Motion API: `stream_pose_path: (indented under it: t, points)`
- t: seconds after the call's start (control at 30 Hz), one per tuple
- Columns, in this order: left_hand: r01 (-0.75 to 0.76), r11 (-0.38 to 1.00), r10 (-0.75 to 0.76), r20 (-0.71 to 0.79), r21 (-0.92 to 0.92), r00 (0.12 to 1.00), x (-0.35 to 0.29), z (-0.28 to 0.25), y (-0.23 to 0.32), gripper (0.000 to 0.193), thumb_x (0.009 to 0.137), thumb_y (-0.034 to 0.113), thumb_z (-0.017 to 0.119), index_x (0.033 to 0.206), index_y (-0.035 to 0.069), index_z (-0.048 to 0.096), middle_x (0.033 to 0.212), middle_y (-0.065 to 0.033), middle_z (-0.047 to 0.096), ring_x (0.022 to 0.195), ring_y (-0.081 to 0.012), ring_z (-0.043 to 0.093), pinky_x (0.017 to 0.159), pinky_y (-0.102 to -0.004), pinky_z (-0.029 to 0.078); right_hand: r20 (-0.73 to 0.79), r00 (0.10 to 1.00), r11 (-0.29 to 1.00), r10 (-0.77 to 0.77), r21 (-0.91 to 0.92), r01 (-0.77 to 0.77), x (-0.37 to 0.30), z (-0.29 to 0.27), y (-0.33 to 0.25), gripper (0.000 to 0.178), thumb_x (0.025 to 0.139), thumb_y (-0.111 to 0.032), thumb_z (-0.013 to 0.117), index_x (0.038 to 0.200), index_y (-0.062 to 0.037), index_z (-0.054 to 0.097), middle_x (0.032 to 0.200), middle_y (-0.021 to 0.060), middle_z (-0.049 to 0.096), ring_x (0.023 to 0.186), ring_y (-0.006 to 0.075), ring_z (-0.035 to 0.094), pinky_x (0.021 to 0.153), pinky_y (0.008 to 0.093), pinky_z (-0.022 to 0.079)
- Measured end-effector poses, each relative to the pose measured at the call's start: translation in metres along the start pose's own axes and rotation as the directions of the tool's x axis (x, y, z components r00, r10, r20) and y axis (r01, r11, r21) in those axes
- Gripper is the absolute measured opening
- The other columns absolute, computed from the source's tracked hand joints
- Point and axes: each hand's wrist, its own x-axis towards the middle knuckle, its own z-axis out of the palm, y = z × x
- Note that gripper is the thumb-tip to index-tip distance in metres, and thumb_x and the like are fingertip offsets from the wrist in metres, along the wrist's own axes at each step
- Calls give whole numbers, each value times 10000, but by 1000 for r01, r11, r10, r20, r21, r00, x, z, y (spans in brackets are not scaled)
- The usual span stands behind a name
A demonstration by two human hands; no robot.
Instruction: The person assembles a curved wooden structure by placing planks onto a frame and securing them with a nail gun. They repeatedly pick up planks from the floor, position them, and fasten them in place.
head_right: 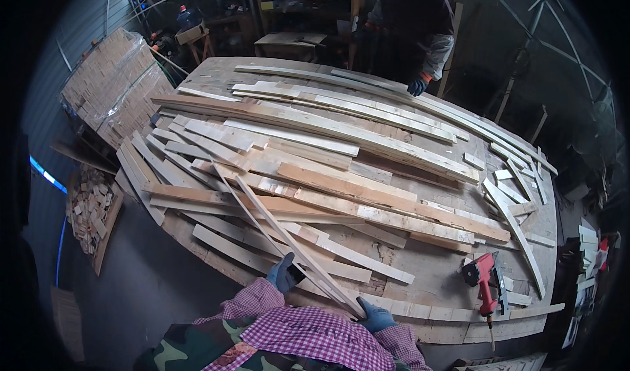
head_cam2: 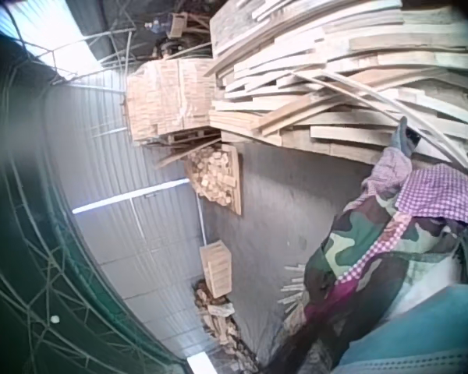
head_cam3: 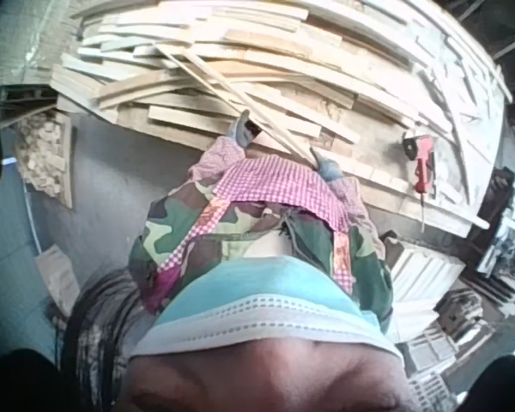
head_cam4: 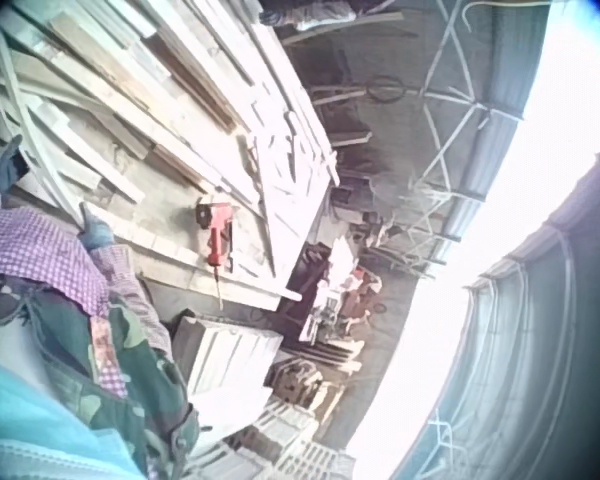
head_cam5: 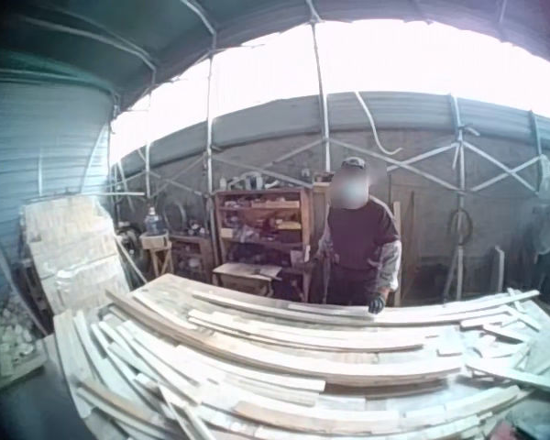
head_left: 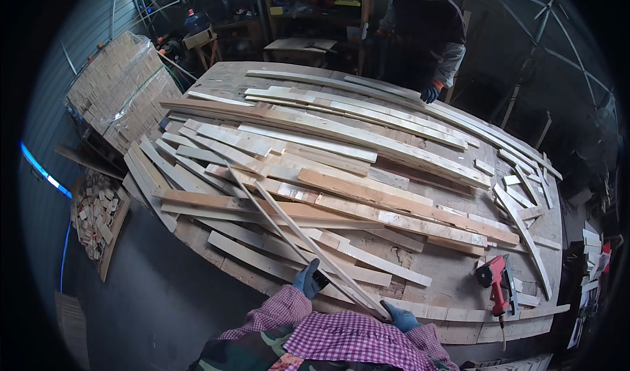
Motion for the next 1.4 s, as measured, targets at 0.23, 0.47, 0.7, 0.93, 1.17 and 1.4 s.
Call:
stream_pose_path:
  t: [0.23,0.47,0.7,0.93,1.17,1.4]
  points:
    - [-43,992,41,19,118,999,-29,30,18,278,907,332,558,1084,118,552,1082,-96,612,994,-268,599,852,-432,511,-369,926,910,74,-355,-214,8,-68,-36,610,793,-204,537,1381,-237,376,1211,130,552,1087,299,562,932,435,432]
    - [-50,987,45,40,153,998,-18,26,26,399,930,300,519,1254,71,473,1250,-166,530,1101,-313,557,950,-430,481,-802,597,860,14,-295,-417,24,-90,-8,757,665,-320,729,1344,-197,416,1344,150,418,1290,348,328,1073,555,196]
    - [71,978,-91,92,198,992,-5,-22,22,224,913,335,543,1007,132,552,999,-29,616,928,-194,583,805,-359,508,-492,837,938,240,-104,-331,26,13,14,837,731,-360,675,1441,-212,258,1484,155,236,1375,343,197,1109,524,132]
    - [107,866,-46,-136,488,990,-28,23,21,283,885,382,578,723,172,477,725,44,519,734,-146,521,686,-312,462,-602,777,961,184,-55,-270,24,31,30,756,769,-377,644,1426,-249,293,1500,119,219,1386,314,187,1119,530,81]
    - [64,797,46,-167,601,985,-24,9,30,390,898,351,564,1196,105,518,1183,-63,578,1058,-212,561,936,-381,441,-563,767,912,309,-53,-407,34,-6,48,893,723,-503,674,1444,-196,246,1476,129,257,1380,326,189,1120,535,53]
    - [89,825,-18,-132,558,991,-26,-2,34,255,885,333,585,1058,150,546,918,26,604,890,-152,580,785,-320,480,-501,844,932,190,-178,-315,65,-48,83,895,594,-523,763,1343,-202,392,1276,43,472,1240,270,371,1117,526,106]
